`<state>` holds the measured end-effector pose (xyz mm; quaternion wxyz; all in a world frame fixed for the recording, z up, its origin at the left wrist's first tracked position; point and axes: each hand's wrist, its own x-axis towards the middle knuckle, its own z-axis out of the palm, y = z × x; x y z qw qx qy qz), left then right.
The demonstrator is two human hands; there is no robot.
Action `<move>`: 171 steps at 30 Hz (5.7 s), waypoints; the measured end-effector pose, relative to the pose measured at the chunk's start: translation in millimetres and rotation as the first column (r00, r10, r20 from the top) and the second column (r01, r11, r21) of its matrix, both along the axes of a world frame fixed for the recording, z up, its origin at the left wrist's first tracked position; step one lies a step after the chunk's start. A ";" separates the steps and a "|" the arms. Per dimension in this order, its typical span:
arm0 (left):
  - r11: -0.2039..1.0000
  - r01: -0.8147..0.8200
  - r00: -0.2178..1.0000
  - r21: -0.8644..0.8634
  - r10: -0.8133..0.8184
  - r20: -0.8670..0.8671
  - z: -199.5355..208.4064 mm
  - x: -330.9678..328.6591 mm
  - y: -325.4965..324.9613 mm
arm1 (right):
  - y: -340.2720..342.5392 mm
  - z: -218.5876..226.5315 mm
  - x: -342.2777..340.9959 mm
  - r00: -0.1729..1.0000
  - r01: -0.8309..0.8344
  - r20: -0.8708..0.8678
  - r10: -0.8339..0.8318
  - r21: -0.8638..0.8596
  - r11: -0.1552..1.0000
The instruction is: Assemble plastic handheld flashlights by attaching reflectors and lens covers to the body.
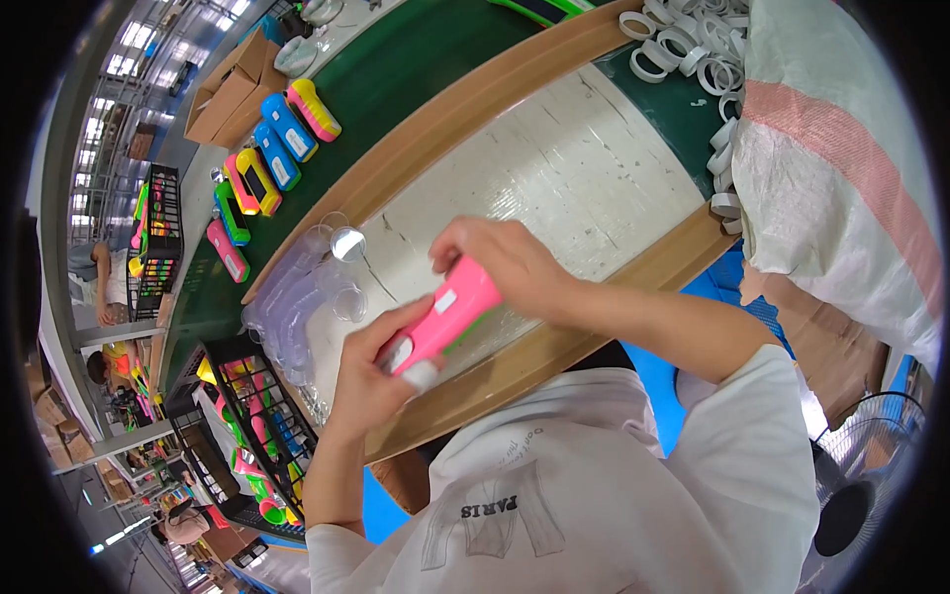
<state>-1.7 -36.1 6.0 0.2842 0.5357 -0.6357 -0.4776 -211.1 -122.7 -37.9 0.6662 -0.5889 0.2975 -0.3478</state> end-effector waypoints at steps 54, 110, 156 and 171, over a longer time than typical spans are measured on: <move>0.890 -0.236 0.820 0.391 0.398 -0.411 -37.6 3.2 -166.8 | -148.5 -55.2 -182.4 -0.098 0.033 -0.564 -0.820 -0.825 0.564; 0.337 -0.895 0.220 -0.291 0.903 0.370 -74.3 376.3 -190.1 | -227.8 15.3 100.3 0.659 -0.015 -0.509 -0.554 -0.745 0.667; 0.856 -0.264 0.907 -0.445 0.377 0.187 -44.7 -75.8 -149.5 | -105.4 -18.6 -45.1 0.727 0.373 -0.423 -0.541 -0.417 0.829; 0.872 0.053 0.667 -0.487 0.332 0.667 -40.6 78.3 -103.4 | -82.0 -61.8 -155.0 0.402 0.162 -0.574 -0.713 -0.722 0.673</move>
